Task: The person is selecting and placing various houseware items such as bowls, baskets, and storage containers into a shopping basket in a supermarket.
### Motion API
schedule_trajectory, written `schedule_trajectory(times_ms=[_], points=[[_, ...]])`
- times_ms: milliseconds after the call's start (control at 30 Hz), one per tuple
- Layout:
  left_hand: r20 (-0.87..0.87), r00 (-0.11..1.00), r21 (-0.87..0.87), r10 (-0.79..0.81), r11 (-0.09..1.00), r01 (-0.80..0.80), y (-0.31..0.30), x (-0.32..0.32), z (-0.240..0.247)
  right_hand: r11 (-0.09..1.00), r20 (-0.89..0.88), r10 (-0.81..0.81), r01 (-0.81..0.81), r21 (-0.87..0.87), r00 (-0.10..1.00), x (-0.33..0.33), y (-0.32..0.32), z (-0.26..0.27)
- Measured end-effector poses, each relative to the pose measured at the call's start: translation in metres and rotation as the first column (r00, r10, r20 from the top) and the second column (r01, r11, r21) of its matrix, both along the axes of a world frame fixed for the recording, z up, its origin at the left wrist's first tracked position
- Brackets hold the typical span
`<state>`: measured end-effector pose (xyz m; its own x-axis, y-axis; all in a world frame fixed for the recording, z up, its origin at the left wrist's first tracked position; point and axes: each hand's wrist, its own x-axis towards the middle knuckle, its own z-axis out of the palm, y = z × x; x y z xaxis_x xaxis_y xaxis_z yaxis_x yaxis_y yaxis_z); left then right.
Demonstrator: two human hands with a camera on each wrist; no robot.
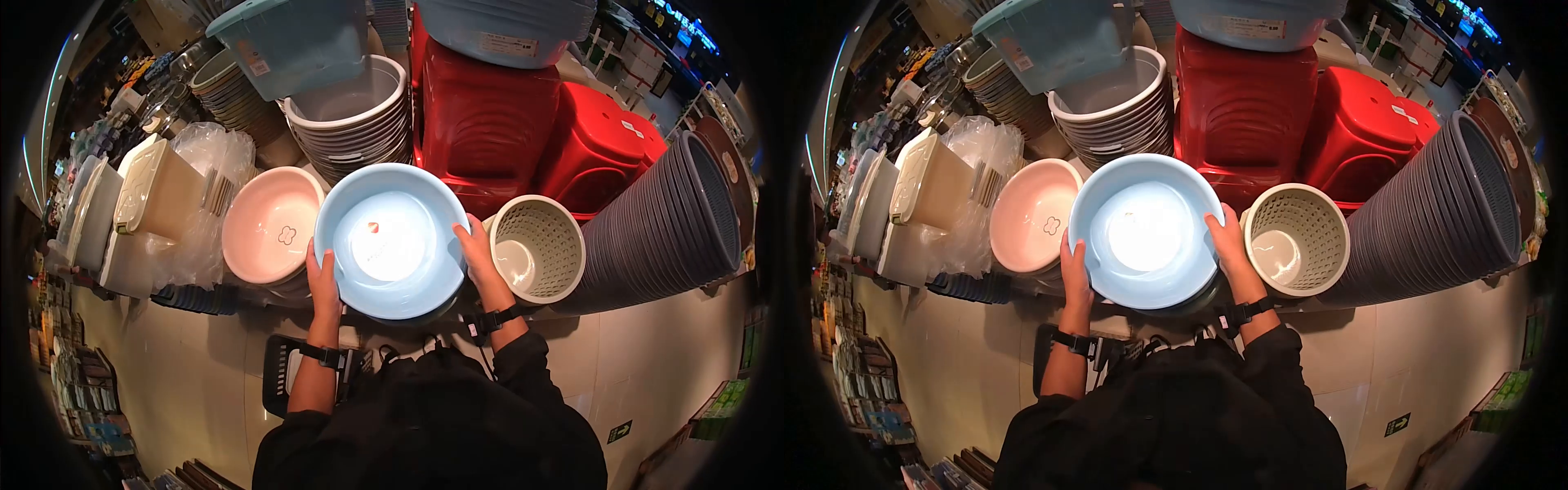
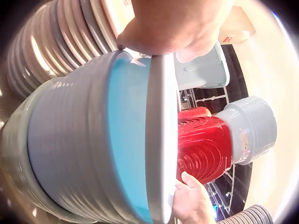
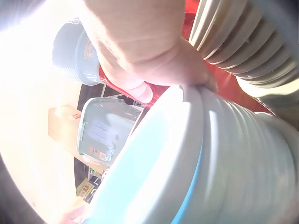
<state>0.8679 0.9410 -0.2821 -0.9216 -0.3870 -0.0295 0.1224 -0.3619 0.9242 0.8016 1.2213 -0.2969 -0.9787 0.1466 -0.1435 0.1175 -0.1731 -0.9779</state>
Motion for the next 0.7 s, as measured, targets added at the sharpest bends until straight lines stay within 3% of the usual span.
schedule_trajectory(times_ms=[100, 267, 333, 400, 433, 467, 567, 700], points=[[-0.036, 0.999, -0.077, 0.015, 0.997, -0.017, -0.003, 0.000, 0.009, 0.999, -0.058, -0.028, 0.030, 0.037, 0.998, -0.001, -0.001, -0.004], [-0.148, 0.988, -0.203, 0.037, 0.977, -0.067, -0.001, 0.007, 0.037, 0.997, -0.152, -0.045, 0.034, -0.075, 0.987, 0.003, -0.002, 0.005], [-0.173, 0.983, -0.185, 0.053, 0.979, -0.085, -0.006, 0.012, 0.044, 0.989, -0.211, -0.081, 0.052, -0.139, 0.974, 0.010, -0.003, 0.026], [-0.255, 0.967, 0.042, 0.016, 0.999, -0.005, -0.012, 0.020, 0.058, 0.978, -0.284, -0.037, -0.023, -0.207, 0.958, 0.021, -0.001, 0.053], [-0.261, 0.965, 0.065, 0.030, 0.998, -0.014, -0.015, 0.025, 0.065, 0.976, -0.313, -0.022, -0.047, -0.212, 0.949, 0.026, -0.002, 0.062], [-0.267, 0.963, 0.061, 0.042, 0.998, -0.026, -0.016, 0.030, 0.071, 0.974, -0.319, -0.011, -0.061, -0.216, 0.948, 0.026, -0.002, 0.060], [-0.313, 0.945, -0.067, 0.100, 0.990, -0.127, -0.020, 0.045, 0.077, 0.970, -0.102, 0.232, -0.238, -0.052, 0.967, 0.024, 0.008, 0.030], [-0.265, 0.953, -0.086, 0.146, 0.981, -0.175, -0.029, 0.063, 0.073, 0.973, -0.138, 0.221, -0.227, -0.029, 0.965, 0.037, -0.007, 0.027]])
